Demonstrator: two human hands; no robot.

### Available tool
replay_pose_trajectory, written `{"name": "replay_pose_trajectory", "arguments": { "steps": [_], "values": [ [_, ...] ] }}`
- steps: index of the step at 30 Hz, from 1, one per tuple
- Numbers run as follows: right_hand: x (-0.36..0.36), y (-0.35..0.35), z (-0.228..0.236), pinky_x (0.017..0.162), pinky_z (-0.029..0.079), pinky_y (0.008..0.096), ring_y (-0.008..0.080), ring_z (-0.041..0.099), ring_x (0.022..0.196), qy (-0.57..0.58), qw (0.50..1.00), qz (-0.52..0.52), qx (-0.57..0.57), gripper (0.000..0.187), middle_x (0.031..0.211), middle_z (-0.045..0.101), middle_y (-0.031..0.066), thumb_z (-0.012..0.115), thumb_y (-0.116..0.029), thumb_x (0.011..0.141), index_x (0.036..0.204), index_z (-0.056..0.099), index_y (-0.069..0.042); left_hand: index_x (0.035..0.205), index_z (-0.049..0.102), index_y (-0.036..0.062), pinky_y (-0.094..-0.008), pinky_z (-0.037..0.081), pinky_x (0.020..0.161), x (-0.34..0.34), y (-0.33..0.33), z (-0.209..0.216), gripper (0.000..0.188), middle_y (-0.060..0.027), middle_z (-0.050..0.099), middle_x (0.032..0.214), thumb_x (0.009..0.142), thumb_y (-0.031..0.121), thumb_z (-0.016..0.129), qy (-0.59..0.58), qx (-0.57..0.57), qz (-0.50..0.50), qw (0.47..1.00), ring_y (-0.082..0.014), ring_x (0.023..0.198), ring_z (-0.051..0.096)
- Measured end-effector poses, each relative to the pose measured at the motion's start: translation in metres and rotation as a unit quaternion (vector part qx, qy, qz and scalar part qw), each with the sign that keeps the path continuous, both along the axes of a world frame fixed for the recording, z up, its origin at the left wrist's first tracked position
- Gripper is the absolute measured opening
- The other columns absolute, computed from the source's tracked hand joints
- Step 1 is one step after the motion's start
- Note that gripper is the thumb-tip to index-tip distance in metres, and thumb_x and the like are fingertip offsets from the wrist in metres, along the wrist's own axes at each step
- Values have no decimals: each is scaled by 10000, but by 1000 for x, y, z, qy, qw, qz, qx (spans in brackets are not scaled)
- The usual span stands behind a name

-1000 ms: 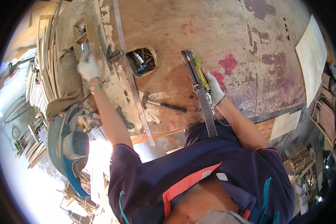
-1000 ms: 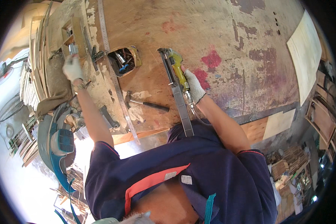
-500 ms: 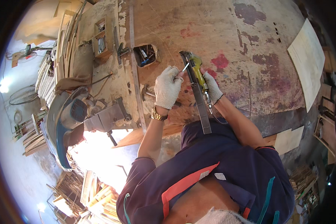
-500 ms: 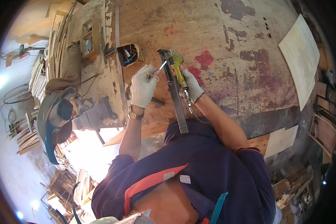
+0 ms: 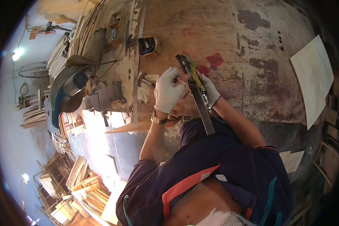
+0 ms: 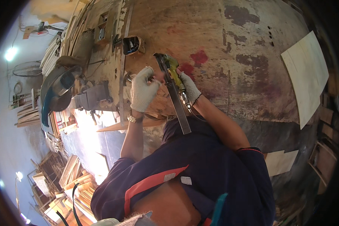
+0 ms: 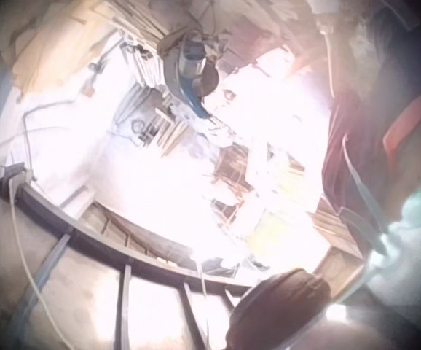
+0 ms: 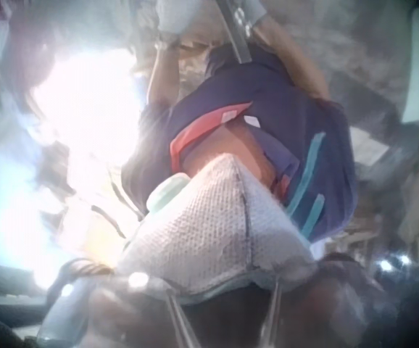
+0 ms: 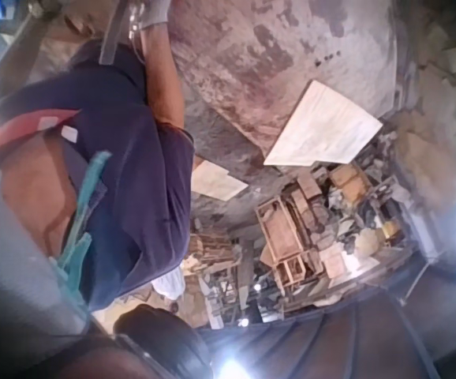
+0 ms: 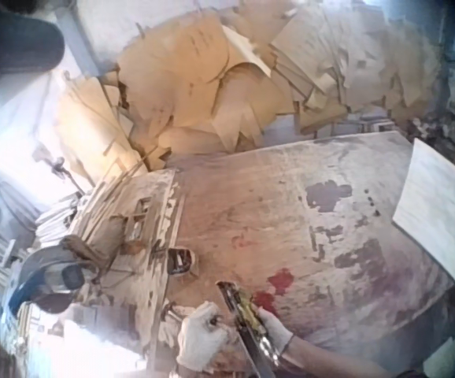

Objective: The person uses a jigsaw to cut a large wooden panel, then flips and repositions it. They use a nail gun to fasten a smaller wooden panel onto the larger one, aligning and securing the pieces together.

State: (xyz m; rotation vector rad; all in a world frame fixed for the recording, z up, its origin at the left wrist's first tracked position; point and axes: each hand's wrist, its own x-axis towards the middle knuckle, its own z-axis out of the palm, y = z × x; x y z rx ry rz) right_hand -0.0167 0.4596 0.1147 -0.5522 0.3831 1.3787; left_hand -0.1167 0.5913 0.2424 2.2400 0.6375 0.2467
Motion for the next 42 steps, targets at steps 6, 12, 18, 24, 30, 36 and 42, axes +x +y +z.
{"name": "replay_pose_trajectory", "arguments": {
  "steps": [6,12,18,24,30,36,42],
  "values": [
    [19,-61,-13,495,614,294,194,723,620,26,991,67,111,455,782,713,110,529,-473,1040,1064,630,-31,973,593,19,-267,498,630,-2,-63,-28,399,-41,623,838,757,174,890,-1,-16,92,996,-96,798,613],
    [27,-122,-8,445,525,287,168,634,530,79,975,123,166,440,771,674,114,474,-446,1065,1084,604,-27,1117,579,32,-354,492,666,30,-118,-53,435,-61,636,904,814,229,822,-195,60,219,954,-209,751,599],
    [35,-184,-14,464,541,319,207,666,609,141,944,253,156,465,871,669,143,410,-425,1079,1189,580,-6,1018,624,23,-393,471,619,14,-184,-33,266,-155,660,768,912,254,706,-60,-14,224,973,-303,685,658],
    [41,-224,15,577,626,404,306,740,785,-68,922,380,27,604,953,705,167,394,-519,1074,1228,602,28,886,603,31,-444,469,594,-27,-238,-56,248,-185,600,663,953,268,637,-68,-15,299,952,-376,631,630],
    [39,-262,26,739,636,387,284,725,964,-127,900,414,51,490,974,717,157,524,-429,1058,1176,627,36,872,595,32,-437,459,570,-57,-291,-71,235,-179,563,625,953,247,645,-61,-6,363,930,-372,591,603],
    [20,-248,42,673,617,352,254,717,833,-160,878,451,-10,433,904,716,153,499,-351,1071,1215,600,45,821,567,12,-392,447,539,-76,-286,-67,231,-178,520,625,959,184,637,-116,18,395,911,-346,530,518],
    [-8,-235,-29,485,556,343,222,654,583,22,846,527,78,429,851,685,138,516,-355,1036,1225,574,25,951,625,-13,-348,517,682,-116,-278,-72,206,-172,628,789,971,189,666,-124,-61,392,910,-254,668,612]
  ]
}}
